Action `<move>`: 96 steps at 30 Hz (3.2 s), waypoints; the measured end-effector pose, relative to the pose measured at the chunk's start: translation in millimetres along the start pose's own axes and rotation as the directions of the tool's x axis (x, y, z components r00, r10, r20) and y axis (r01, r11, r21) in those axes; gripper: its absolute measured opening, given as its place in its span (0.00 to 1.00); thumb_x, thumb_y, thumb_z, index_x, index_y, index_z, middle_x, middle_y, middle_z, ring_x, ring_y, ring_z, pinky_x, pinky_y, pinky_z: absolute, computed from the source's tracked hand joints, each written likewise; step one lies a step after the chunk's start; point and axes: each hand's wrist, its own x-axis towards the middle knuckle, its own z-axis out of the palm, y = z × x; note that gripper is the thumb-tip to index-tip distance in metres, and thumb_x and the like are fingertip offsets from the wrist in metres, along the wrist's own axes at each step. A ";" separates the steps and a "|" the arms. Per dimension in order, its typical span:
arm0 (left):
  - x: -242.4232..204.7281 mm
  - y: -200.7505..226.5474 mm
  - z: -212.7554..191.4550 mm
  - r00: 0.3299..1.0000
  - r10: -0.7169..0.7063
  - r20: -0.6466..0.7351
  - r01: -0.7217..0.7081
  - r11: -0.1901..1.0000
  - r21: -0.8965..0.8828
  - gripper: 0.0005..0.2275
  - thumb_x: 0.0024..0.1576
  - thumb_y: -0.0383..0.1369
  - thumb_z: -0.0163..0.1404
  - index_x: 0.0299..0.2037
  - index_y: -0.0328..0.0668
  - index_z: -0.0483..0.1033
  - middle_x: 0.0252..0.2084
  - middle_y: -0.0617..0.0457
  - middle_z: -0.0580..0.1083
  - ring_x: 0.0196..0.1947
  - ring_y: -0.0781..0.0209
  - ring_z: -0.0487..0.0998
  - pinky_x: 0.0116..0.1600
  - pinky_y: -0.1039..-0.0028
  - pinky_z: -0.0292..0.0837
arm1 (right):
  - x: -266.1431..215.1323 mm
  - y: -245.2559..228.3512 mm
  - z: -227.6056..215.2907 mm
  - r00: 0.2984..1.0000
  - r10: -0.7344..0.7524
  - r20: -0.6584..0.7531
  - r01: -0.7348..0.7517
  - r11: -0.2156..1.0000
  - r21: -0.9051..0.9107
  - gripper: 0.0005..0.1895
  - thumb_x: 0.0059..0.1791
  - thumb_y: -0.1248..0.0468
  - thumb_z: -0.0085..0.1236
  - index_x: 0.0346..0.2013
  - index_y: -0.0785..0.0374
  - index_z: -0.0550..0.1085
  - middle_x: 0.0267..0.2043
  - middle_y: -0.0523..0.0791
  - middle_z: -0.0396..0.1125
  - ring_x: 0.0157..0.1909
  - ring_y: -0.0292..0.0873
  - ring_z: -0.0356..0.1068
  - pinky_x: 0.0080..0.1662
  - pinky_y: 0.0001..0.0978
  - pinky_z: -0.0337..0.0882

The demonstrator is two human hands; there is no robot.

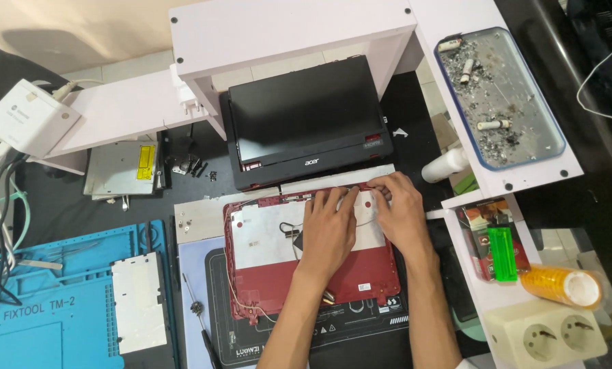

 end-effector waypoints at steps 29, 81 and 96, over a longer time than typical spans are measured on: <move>3.6 5.3 8.5 0.999 -0.003 0.050 -0.003 0.994 0.108 0.21 0.56 0.25 0.52 0.61 0.42 0.74 0.53 0.49 0.72 0.51 0.47 0.69 0.54 0.60 0.63 | -9.0 -9.8 -10.5 0.955 0.295 0.018 -0.295 0.955 0.031 0.04 0.47 0.73 0.59 0.34 0.71 0.74 0.36 0.52 0.72 0.35 0.50 0.76 0.38 0.38 0.75; 5.5 3.5 4.4 0.995 -0.012 0.097 0.007 0.999 0.053 0.24 0.55 0.25 0.53 0.64 0.51 0.73 0.55 0.48 0.69 0.55 0.49 0.68 0.58 0.57 0.61 | 2.4 -1.3 0.3 0.950 0.295 -0.107 -0.291 0.956 0.048 0.04 0.51 0.71 0.57 0.38 0.70 0.75 0.36 0.49 0.72 0.33 0.43 0.74 0.37 0.33 0.74; 6.2 6.0 6.6 0.996 -0.006 0.084 0.002 0.999 0.047 0.24 0.55 0.26 0.54 0.64 0.50 0.73 0.54 0.48 0.68 0.54 0.48 0.67 0.58 0.57 0.59 | 1.3 -12.1 -5.4 0.947 0.314 -0.064 -0.309 0.948 0.081 0.03 0.50 0.72 0.57 0.37 0.71 0.74 0.35 0.49 0.71 0.31 0.44 0.72 0.35 0.35 0.73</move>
